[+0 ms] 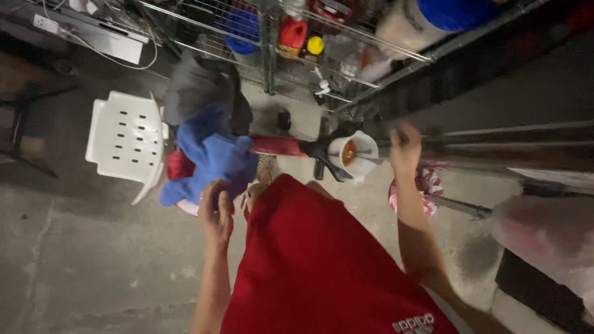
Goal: The person carries a small bowl to a wire storage rack, spoons brown powder from a jar into the bowl, then returns to a stainless steel prep table, adds white powder from a container using a yellow scoop, and mixes and kneads the ingredients together by hand in the bowl.
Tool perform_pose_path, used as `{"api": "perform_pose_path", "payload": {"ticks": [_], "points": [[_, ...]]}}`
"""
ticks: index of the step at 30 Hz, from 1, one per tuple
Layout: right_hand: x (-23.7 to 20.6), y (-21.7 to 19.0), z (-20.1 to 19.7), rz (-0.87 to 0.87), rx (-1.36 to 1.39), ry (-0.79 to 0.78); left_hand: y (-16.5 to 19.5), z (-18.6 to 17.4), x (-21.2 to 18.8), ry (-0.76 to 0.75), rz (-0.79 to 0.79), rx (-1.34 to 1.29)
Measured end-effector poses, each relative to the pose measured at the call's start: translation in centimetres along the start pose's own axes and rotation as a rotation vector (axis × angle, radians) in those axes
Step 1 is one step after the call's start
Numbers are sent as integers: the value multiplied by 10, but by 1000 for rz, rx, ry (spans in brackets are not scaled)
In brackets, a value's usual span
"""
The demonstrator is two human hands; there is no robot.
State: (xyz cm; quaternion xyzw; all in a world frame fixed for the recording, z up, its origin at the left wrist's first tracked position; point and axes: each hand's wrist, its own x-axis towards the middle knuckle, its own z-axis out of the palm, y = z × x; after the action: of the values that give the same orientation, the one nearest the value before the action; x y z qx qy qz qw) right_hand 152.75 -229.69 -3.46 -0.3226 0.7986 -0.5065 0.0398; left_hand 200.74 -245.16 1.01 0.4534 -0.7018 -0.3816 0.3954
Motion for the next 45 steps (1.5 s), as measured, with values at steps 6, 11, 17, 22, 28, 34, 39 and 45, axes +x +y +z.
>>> {"api": "perform_pose_path", "payload": {"ticks": [6, 11, 17, 22, 28, 34, 39, 45], "points": [[-93, 43, -28, 827, 262, -331, 50, 35, -69, -45, -64, -71], [-117, 16, 15, 1132, 612, -522, 57, 42, -136, -93, -127, -190], [-175, -26, 54, 715, 390, -711, 18, 14, -199, -114, -398, -255], [-266, -57, 82, 867, 93, -877, -25, -44, -254, -34, -450, -120], [-387, -136, 207, 459, -115, -1560, -90, -146, -332, 104, -534, -169], [-546, -283, 336, 304, -127, -1866, -140, -283, -414, 370, -636, -207], [-672, -387, 420, 162, -112, -2074, -178, -389, -447, 652, -776, -168], [-838, -474, 513, -138, -105, -2297, -249, -517, -466, 929, -924, -351]]}}
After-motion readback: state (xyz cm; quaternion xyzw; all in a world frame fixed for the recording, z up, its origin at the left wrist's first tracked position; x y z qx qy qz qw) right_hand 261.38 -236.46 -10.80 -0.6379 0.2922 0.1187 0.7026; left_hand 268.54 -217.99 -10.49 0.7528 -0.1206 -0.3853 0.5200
